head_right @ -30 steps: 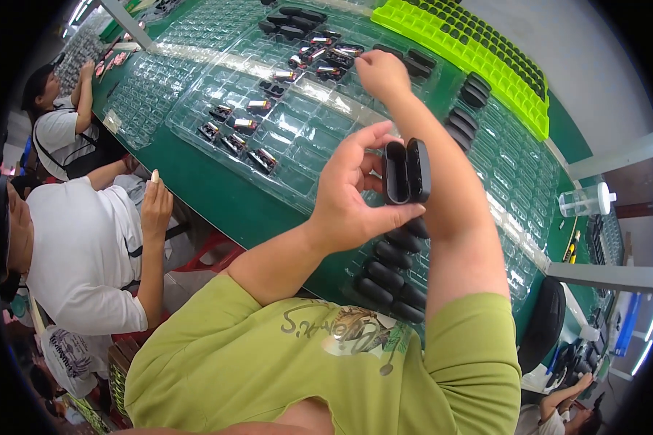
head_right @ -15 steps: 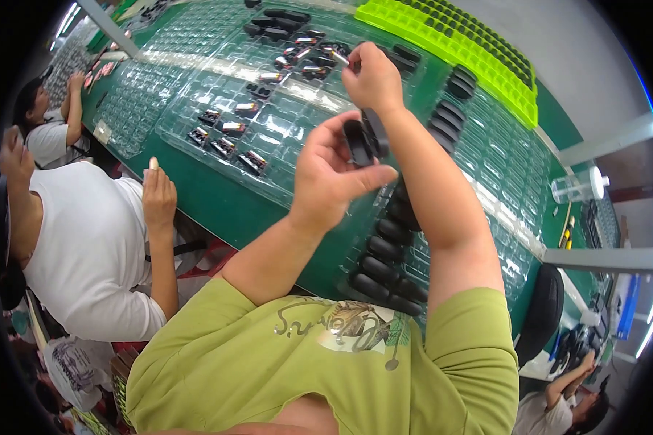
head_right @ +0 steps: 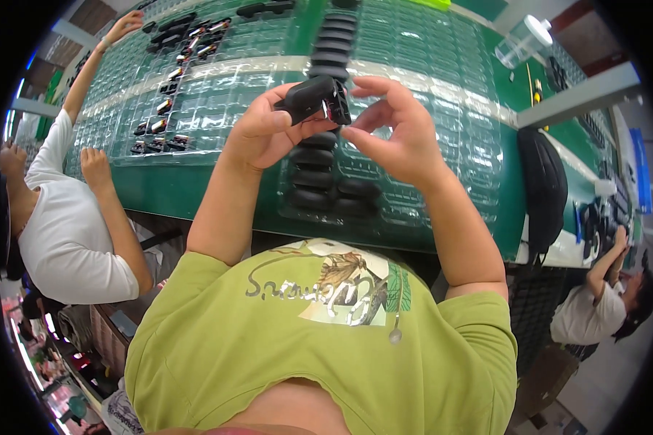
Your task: The person assembles black plastic components by hand, likely earbud charging cases, on an industrial manufacturing assembly line.
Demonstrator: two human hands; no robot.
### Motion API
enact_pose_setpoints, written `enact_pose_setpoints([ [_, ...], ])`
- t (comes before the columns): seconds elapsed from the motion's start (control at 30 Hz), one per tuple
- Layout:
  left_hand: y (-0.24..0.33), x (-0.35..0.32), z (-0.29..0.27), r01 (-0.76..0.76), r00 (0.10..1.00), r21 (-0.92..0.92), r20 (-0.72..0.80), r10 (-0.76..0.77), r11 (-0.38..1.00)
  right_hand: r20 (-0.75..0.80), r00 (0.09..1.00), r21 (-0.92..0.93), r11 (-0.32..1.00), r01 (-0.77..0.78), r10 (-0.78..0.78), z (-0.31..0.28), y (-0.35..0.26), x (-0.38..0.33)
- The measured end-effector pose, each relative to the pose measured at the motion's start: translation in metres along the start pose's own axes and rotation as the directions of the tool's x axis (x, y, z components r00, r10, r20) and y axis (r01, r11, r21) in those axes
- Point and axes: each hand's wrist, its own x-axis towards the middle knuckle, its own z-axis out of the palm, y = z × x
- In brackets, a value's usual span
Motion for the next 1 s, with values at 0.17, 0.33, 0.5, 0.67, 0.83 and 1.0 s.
enact_pose_setpoints([
  [0.17,-0.01,0.013,0.021,0.101,0.993,0.153,0.052,-0.11,0.983,0.107,0.994,-0.051,0.998,0.034,-0.028,-0.027,0.004,-0.014],
  [0.33,-0.013,0.019,0.031,0.16,0.982,0.218,0.059,-0.177,0.963,0.113,0.993,-0.04,0.999,0.021,-0.016,-0.044,0.002,-0.017],
  [0.5,-0.025,0.025,0.038,0.128,0.99,0.714,-0.132,-0.047,0.688,-0.083,0.994,-0.099,0.993,0.068,-0.077,-0.056,0.016,-0.017],
  [0.67,-0.047,0.023,0.029,0.072,0.981,0.929,-0.132,0.143,0.363,-0.087,0.984,-0.076,0.986,0.146,-0.152,-0.044,0.013,-0.017],
  [0.83,-0.052,0.022,0.02,-0.025,0.983,0.968,-0.022,0.184,0.249,0.028,0.991,-0.431,0.893,0.131,-0.131,-0.035,0.0,-0.017],
  [1.0,-0.046,0.016,0.025,-0.006,0.991,0.961,-0.031,0.128,0.277,0.072,0.984,-0.47,0.865,0.176,-0.161,-0.035,0.003,-0.017],
])
